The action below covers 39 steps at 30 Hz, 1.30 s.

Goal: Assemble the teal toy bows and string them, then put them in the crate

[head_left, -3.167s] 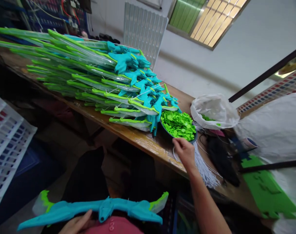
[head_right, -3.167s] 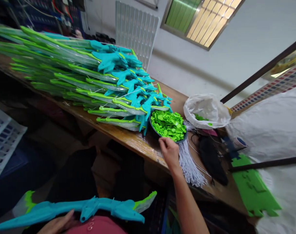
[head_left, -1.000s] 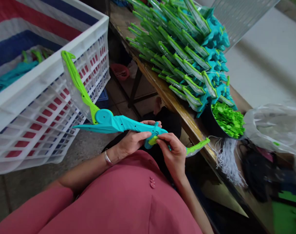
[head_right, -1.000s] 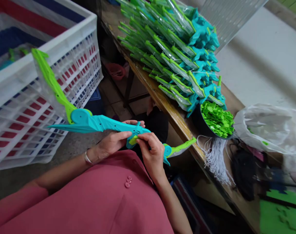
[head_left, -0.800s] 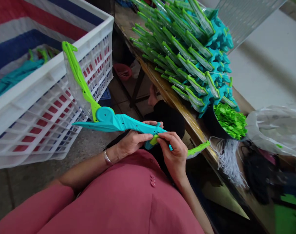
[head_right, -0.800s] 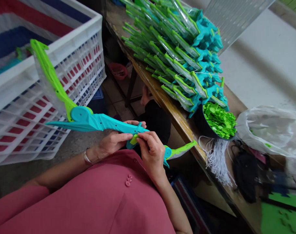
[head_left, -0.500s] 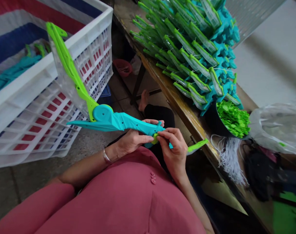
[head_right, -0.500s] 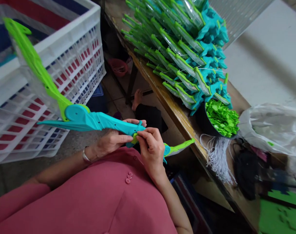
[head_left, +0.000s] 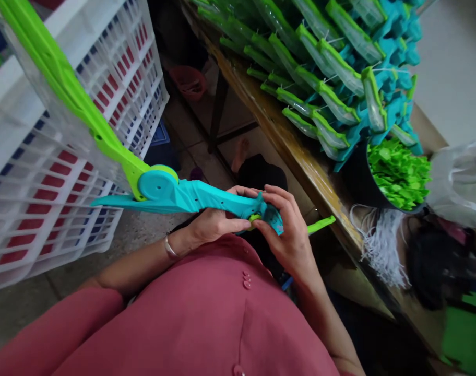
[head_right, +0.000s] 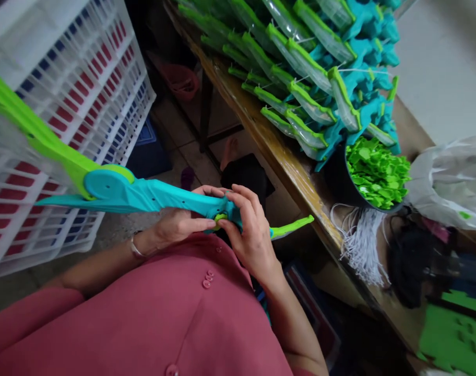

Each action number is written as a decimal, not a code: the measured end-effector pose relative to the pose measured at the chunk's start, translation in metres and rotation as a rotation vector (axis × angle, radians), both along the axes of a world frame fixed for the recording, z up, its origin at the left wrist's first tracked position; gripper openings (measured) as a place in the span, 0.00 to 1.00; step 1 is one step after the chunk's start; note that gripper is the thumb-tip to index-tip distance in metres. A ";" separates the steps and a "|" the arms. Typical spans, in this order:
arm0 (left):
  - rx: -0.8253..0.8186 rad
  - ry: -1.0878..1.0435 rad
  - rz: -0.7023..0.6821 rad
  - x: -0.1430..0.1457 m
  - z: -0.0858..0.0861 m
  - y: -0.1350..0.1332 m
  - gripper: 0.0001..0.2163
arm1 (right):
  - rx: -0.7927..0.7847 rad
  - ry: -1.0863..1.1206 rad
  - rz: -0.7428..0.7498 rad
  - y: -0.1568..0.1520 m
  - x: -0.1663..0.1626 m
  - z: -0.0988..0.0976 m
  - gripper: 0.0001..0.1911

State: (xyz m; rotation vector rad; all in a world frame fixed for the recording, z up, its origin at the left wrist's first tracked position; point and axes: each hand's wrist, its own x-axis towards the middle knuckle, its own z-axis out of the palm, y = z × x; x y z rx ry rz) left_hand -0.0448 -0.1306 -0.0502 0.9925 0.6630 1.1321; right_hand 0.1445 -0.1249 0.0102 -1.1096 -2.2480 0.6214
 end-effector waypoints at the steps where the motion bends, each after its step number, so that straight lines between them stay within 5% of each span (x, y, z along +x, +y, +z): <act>1: -0.025 -0.006 -0.018 0.002 -0.001 0.004 0.24 | 0.037 0.036 -0.034 0.000 0.001 -0.005 0.17; 6: -0.174 -0.073 -0.068 0.010 -0.011 0.020 0.23 | 0.175 0.109 -0.119 0.002 0.009 -0.036 0.10; 10: -0.306 -0.112 -0.103 0.021 -0.020 0.029 0.24 | 0.093 0.146 -0.113 0.010 0.022 -0.049 0.11; 20: -0.534 -0.218 -0.156 0.053 -0.021 0.048 0.22 | -0.101 0.243 -0.169 0.024 0.050 -0.054 0.07; 30: -0.609 -0.163 -0.189 0.070 -0.020 0.061 0.22 | -0.067 0.187 -0.262 0.019 0.060 -0.059 0.05; 39: -0.649 -0.100 -0.220 0.078 -0.022 0.066 0.26 | -0.069 0.157 -0.252 0.012 0.072 -0.064 0.16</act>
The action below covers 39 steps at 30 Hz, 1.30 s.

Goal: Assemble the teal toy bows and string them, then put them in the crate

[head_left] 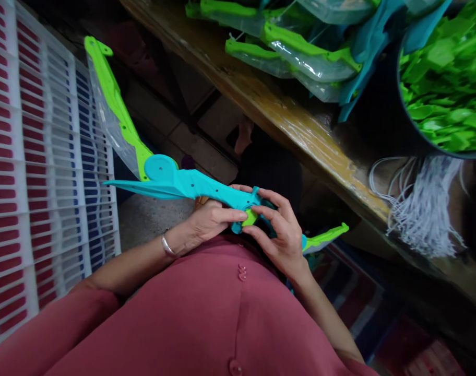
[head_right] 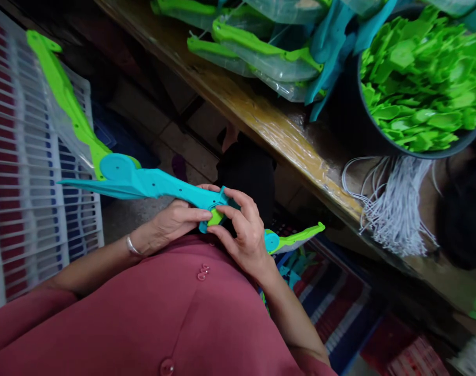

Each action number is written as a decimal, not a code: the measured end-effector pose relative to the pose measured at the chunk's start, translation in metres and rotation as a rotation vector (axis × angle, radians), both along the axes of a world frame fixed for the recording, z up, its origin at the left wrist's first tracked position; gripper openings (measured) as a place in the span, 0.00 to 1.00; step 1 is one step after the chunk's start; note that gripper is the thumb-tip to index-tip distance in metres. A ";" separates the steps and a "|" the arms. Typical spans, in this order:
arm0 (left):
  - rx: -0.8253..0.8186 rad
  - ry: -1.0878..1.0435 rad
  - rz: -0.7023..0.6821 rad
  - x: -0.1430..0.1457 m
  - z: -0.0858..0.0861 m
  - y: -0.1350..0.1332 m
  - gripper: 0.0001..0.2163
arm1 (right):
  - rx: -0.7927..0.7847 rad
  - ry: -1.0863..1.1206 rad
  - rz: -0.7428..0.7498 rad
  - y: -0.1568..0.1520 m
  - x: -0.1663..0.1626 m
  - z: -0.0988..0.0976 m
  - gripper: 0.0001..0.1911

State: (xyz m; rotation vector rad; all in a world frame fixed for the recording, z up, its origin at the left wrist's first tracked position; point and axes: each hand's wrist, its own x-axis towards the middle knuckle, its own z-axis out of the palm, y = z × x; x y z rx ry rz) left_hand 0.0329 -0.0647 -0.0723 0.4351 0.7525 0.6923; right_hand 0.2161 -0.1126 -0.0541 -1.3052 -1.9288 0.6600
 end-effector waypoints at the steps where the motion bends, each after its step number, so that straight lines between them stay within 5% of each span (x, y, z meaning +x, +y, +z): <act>1: 0.001 -0.009 -0.006 0.001 0.000 -0.001 0.26 | 0.014 0.001 -0.015 -0.001 0.000 -0.002 0.16; 15: 0.076 0.034 0.016 -0.003 -0.012 -0.008 0.31 | 0.189 -0.044 0.006 0.011 -0.006 -0.017 0.19; 20: 0.151 0.166 -0.004 -0.009 -0.003 -0.008 0.25 | 0.042 -0.066 0.043 0.021 -0.003 -0.010 0.16; 25: 0.287 0.312 -0.079 -0.008 0.005 -0.008 0.11 | -0.216 0.025 0.125 0.047 0.011 0.000 0.34; 30: 0.341 0.345 -0.050 -0.005 0.000 -0.011 0.10 | -0.419 0.132 0.258 0.063 0.023 0.003 0.26; 39: 0.291 0.351 -0.105 -0.014 0.006 -0.013 0.15 | -0.343 0.000 0.213 0.049 0.008 -0.001 0.24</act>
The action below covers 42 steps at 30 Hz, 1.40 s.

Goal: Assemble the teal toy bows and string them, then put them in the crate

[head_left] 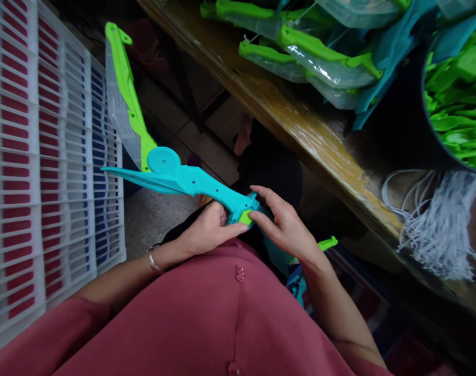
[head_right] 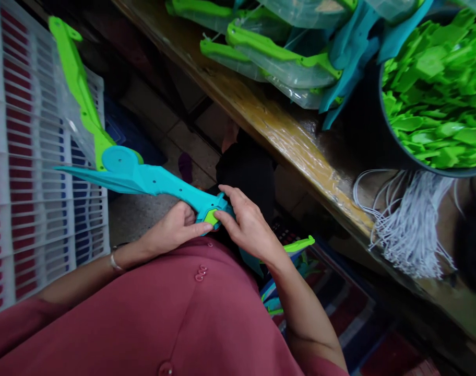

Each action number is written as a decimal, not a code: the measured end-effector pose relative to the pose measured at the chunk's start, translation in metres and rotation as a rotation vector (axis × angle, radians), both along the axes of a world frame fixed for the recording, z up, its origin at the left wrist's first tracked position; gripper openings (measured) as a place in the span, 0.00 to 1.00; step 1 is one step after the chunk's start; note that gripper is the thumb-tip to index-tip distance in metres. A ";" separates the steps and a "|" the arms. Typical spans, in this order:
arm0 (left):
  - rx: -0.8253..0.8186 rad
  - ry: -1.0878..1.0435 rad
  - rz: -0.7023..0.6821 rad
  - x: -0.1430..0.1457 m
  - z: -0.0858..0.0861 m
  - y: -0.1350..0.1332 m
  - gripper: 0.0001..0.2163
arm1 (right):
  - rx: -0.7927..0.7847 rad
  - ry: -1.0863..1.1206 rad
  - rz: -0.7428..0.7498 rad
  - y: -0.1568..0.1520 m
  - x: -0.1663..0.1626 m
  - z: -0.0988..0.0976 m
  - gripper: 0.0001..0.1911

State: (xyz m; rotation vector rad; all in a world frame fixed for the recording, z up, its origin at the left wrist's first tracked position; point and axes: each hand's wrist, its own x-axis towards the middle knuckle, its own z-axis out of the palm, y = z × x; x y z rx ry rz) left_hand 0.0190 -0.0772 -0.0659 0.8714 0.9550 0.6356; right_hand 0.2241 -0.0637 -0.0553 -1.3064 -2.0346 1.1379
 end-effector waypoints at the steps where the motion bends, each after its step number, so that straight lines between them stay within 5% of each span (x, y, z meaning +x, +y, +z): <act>1: 0.002 0.003 0.000 0.000 0.000 0.000 0.15 | -0.006 0.007 -0.005 -0.001 -0.001 -0.001 0.23; 11: 0.159 0.250 0.054 0.003 -0.022 -0.010 0.10 | 0.006 -0.028 -0.050 -0.007 -0.012 -0.008 0.19; 19: 0.084 0.177 0.008 -0.002 -0.027 -0.004 0.13 | -0.017 0.035 -0.118 -0.009 -0.018 -0.018 0.18; 26: 0.004 0.246 -0.011 -0.016 -0.021 -0.006 0.19 | -0.251 0.175 -0.184 -0.001 -0.022 -0.010 0.20; 31: -0.062 -0.016 -0.072 -0.031 -0.020 -0.004 0.29 | -0.519 0.618 -0.273 0.011 -0.004 -0.012 0.32; 36: 0.222 -0.023 -0.125 -0.035 -0.031 0.020 0.31 | -0.790 0.799 -0.184 0.008 0.001 -0.022 0.37; 38: 0.306 -0.077 -0.162 -0.032 -0.034 0.030 0.25 | -0.679 0.633 -0.099 0.003 0.001 -0.013 0.29; 42: 0.209 -0.061 -0.071 -0.020 -0.032 0.035 0.14 | 0.028 0.024 -0.141 0.012 0.031 0.037 0.11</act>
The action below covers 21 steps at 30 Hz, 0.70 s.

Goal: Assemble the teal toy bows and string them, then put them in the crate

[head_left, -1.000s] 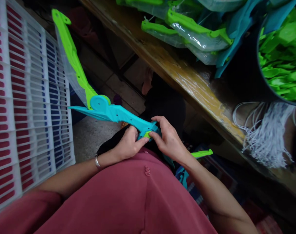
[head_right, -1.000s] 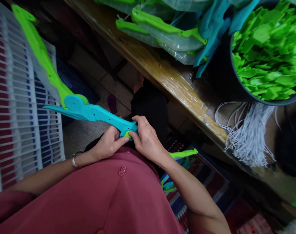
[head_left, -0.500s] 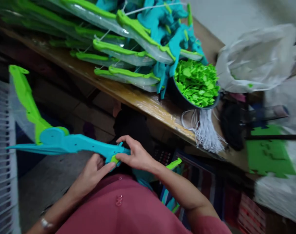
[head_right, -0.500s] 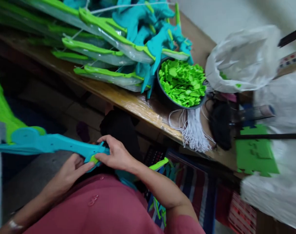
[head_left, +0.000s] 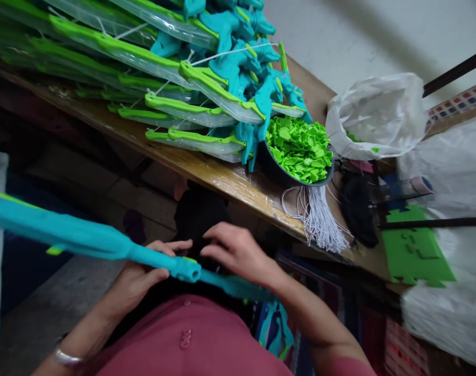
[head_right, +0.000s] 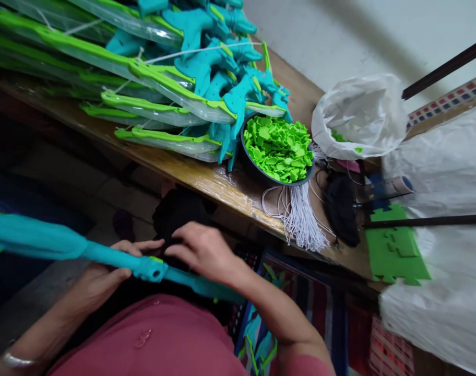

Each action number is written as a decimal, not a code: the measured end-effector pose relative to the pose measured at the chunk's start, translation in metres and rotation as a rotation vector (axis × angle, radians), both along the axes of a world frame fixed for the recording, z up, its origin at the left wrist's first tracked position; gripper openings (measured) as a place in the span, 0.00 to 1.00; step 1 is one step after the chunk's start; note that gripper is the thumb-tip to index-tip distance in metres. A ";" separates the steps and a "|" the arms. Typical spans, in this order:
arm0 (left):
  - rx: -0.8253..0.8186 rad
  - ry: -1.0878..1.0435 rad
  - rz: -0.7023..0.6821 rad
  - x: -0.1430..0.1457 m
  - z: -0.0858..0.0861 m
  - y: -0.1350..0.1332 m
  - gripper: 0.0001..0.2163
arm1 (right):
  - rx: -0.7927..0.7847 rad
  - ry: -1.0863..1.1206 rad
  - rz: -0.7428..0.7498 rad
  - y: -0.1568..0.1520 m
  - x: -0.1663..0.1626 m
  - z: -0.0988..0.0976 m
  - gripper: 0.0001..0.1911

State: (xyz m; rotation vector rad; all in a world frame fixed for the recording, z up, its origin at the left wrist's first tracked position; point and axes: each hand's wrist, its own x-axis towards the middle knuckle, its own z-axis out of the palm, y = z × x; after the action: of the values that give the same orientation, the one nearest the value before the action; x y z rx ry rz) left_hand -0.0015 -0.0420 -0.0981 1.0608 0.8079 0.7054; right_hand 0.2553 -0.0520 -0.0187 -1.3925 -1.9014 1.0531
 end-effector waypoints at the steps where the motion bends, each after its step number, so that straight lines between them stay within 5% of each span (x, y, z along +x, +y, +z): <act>1: -0.042 0.034 0.064 0.003 0.000 -0.001 0.14 | 0.155 -0.079 -0.084 0.010 0.018 0.014 0.08; 5: -0.286 0.049 0.387 0.010 -0.003 -0.008 0.18 | 0.553 -0.496 -0.616 0.077 0.118 0.047 0.05; 7: -0.417 0.002 0.470 0.011 -0.004 -0.012 0.20 | 0.409 -0.890 -0.690 0.112 0.166 0.046 0.03; 11: -0.583 -0.105 0.474 0.011 0.005 -0.022 0.23 | 0.250 -1.030 -0.712 0.152 0.211 0.030 0.11; 17: -0.640 -0.240 0.451 0.005 0.010 -0.036 0.20 | 0.133 -1.182 -0.638 0.157 0.233 0.015 0.09; 19: -0.635 -0.250 0.439 0.003 0.007 -0.041 0.20 | 0.163 -1.239 -0.645 0.153 0.243 0.010 0.14; 21: -0.628 -0.252 0.436 0.001 0.005 -0.045 0.22 | 0.362 -1.237 -0.680 0.145 0.247 0.008 0.19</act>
State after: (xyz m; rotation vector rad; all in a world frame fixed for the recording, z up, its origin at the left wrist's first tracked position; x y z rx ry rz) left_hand -0.0007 -0.0868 -0.0934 0.2216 0.9627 0.8517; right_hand 0.5019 0.0932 -0.0111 -2.4375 -1.8323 -0.6334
